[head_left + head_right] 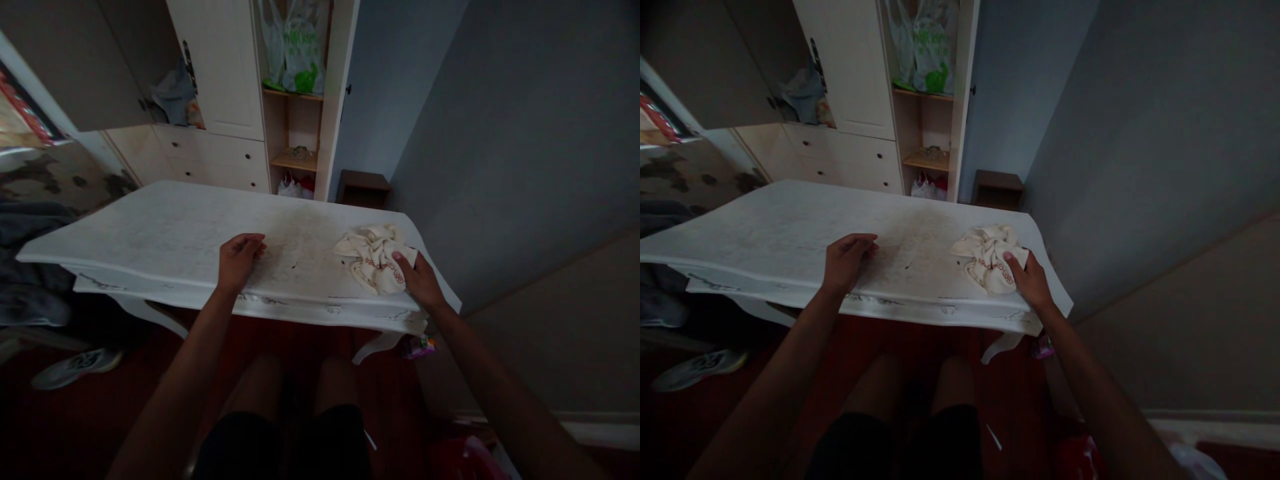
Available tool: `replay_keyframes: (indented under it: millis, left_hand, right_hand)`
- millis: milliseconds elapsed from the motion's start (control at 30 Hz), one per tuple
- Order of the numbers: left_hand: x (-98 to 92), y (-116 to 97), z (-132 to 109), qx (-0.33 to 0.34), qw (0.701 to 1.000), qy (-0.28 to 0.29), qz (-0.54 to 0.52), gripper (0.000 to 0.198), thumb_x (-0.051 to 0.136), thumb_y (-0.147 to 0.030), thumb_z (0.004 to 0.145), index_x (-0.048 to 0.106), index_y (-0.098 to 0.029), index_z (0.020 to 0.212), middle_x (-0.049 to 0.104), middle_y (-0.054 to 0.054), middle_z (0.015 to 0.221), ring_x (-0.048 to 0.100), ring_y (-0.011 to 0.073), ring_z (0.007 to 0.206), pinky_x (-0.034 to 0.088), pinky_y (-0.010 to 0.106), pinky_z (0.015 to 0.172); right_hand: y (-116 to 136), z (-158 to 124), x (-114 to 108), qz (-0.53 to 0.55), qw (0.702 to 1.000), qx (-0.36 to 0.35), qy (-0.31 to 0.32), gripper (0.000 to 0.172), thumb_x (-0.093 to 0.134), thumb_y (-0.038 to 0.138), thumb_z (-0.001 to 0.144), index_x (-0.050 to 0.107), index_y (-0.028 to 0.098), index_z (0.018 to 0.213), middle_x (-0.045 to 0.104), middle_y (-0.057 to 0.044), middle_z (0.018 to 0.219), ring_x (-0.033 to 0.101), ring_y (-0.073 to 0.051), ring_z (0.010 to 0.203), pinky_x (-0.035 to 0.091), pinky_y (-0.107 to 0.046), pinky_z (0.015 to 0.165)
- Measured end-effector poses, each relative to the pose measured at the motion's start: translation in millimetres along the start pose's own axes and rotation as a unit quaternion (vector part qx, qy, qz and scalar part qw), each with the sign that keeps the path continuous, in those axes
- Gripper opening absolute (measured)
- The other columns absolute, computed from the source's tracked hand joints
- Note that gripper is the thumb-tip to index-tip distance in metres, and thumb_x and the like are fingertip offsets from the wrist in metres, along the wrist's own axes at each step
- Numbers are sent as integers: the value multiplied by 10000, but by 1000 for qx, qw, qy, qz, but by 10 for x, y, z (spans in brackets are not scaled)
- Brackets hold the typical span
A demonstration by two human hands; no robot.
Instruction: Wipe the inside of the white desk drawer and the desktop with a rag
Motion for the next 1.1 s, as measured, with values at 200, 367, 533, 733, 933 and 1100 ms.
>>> replay_keyframes:
  millis: [200,367,533,733,933,1100]
  left_hand:
    - [-15,75,-1,-34,999,-18,-6,188,687,-299,697,759,-165,807,677,17,658,583,98,563,447,213,527]
    - [-25,106,7,-43,999,-22,-14,224,694,-324,673,758,-163,815,678,17,642,575,97,536,413,198,483]
    - [6,104,4,-51,998,-8,-38,230,710,-334,643,751,-161,788,678,13,636,571,94,540,399,190,486]
    - [31,63,9,-27,999,11,-36,229,694,-324,639,743,-155,786,669,6,618,558,91,534,410,205,512]
    - [57,0,8,24,999,35,-31,208,666,-323,671,737,-160,779,666,5,614,551,98,542,434,228,539]
    - [107,21,38,15,997,57,-45,184,662,-313,686,729,-160,763,649,-1,596,534,98,530,425,236,537]
  right_hand:
    - [11,-8,1,11,1000,-5,1,637,531,738,842,667,193,1142,750,-148,1107,676,-339,1034,516,-455,903]
    - [-29,13,10,22,1000,5,5,629,545,735,837,679,196,1133,746,-144,1139,675,-341,1057,508,-470,939]
    - [-51,36,8,34,999,-10,3,666,544,730,840,676,170,1174,724,-164,1196,655,-339,1114,478,-483,993]
    - [-74,28,-23,31,999,-17,-22,576,541,662,857,683,158,1096,748,-145,1067,673,-312,982,504,-460,915]
    - [-75,44,-51,47,997,-38,-40,463,515,561,843,695,161,993,756,-112,990,664,-290,921,511,-440,882]
    - [-28,12,43,107,994,28,-16,487,590,612,793,688,185,1006,764,-78,929,685,-283,821,549,-429,803]
Point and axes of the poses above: each hand's wrist, its own z-axis towards the middle knuckle, its own x-axis out of the palm, y = z × x, the point moved 8 cm from there along z, towards the middle knuckle
